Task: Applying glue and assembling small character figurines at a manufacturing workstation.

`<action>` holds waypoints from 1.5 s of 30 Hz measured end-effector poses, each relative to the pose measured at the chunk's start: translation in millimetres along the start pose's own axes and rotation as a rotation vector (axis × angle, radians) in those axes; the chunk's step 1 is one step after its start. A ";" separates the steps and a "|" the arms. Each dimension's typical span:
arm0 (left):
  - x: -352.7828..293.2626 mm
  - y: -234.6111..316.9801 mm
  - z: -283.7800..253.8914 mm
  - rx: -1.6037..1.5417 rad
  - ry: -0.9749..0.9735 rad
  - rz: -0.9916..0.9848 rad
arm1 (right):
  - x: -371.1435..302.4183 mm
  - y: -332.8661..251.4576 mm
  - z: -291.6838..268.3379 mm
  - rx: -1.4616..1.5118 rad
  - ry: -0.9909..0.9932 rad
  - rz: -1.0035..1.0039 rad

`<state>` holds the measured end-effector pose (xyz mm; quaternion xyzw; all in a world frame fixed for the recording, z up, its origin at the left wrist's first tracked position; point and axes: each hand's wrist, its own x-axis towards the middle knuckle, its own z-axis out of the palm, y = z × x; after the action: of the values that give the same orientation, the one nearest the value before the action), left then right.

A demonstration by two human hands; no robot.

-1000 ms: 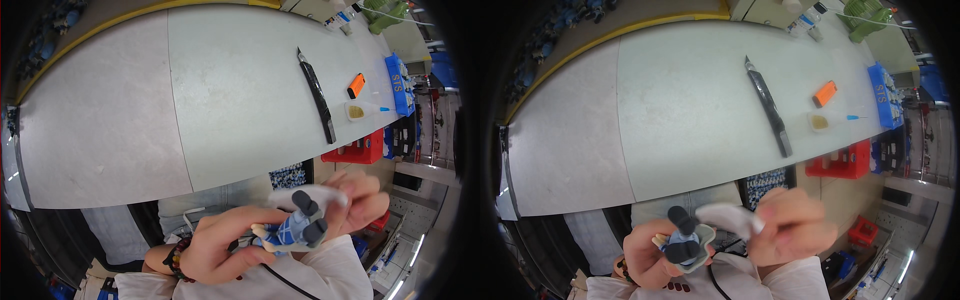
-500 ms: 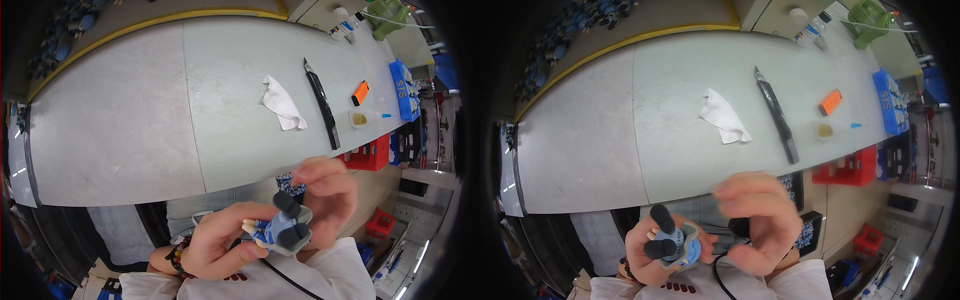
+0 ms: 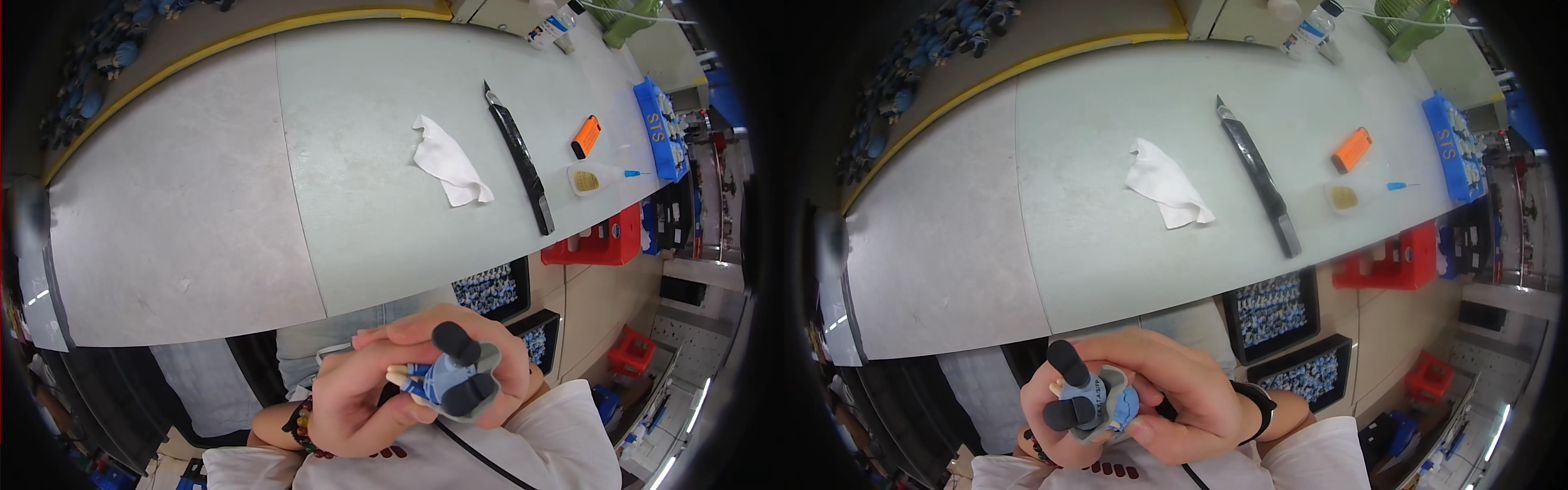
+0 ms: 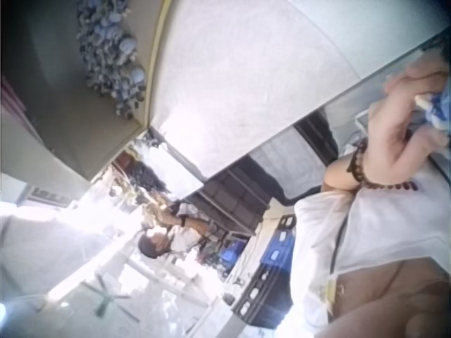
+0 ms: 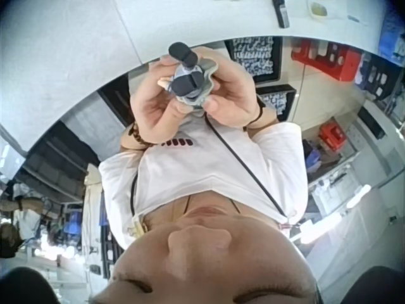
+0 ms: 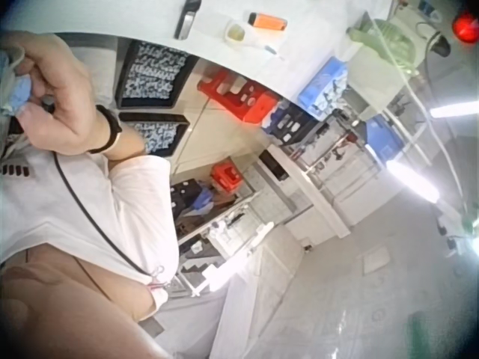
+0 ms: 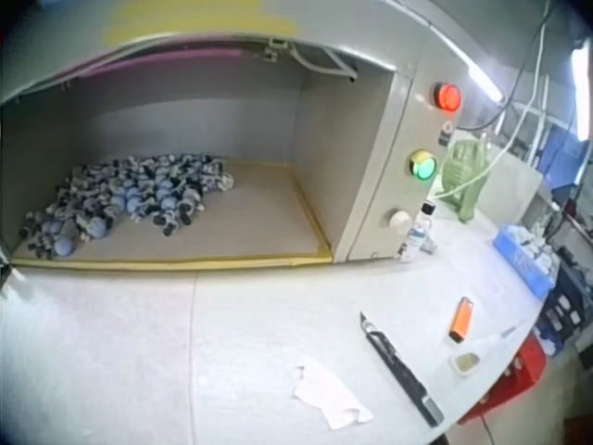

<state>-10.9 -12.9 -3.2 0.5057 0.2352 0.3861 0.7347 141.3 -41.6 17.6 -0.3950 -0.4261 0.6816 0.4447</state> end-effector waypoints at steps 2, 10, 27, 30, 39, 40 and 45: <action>1.5 -0.7 0.7 -0.001 -0.003 0.009 | 1.7 2.5 1.0 -0.037 0.039 -0.092; 4.3 -7.2 -3.0 -0.372 -0.063 -0.032 | 5.3 10.9 -19.5 -0.449 0.229 -0.476; -72.1 14.2 -80.5 -0.042 0.119 0.045 | -9.3 -19.3 -177.4 -1.022 1.245 -0.503; -119.2 -4.3 -89.3 -0.301 0.465 0.097 | 7.8 -15.0 -175.7 -0.886 1.187 -0.521; -196.0 -83.7 -251.0 -1.029 0.974 0.246 | -6.1 -14.0 -190.6 -1.089 1.254 -0.446; -200.9 -91.9 -267.2 -0.895 1.073 0.249 | -6.4 -15.9 -189.5 -1.108 1.262 -0.450; -229.4 -101.3 -337.3 -0.326 1.214 0.104 | -6.4 -17.6 -202.1 -1.256 1.243 -0.432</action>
<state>-361.4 -27.5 -234.7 0.0888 0.5235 0.6703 0.5185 333.3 3.1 -30.7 -0.7727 -0.4672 -0.1099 0.4154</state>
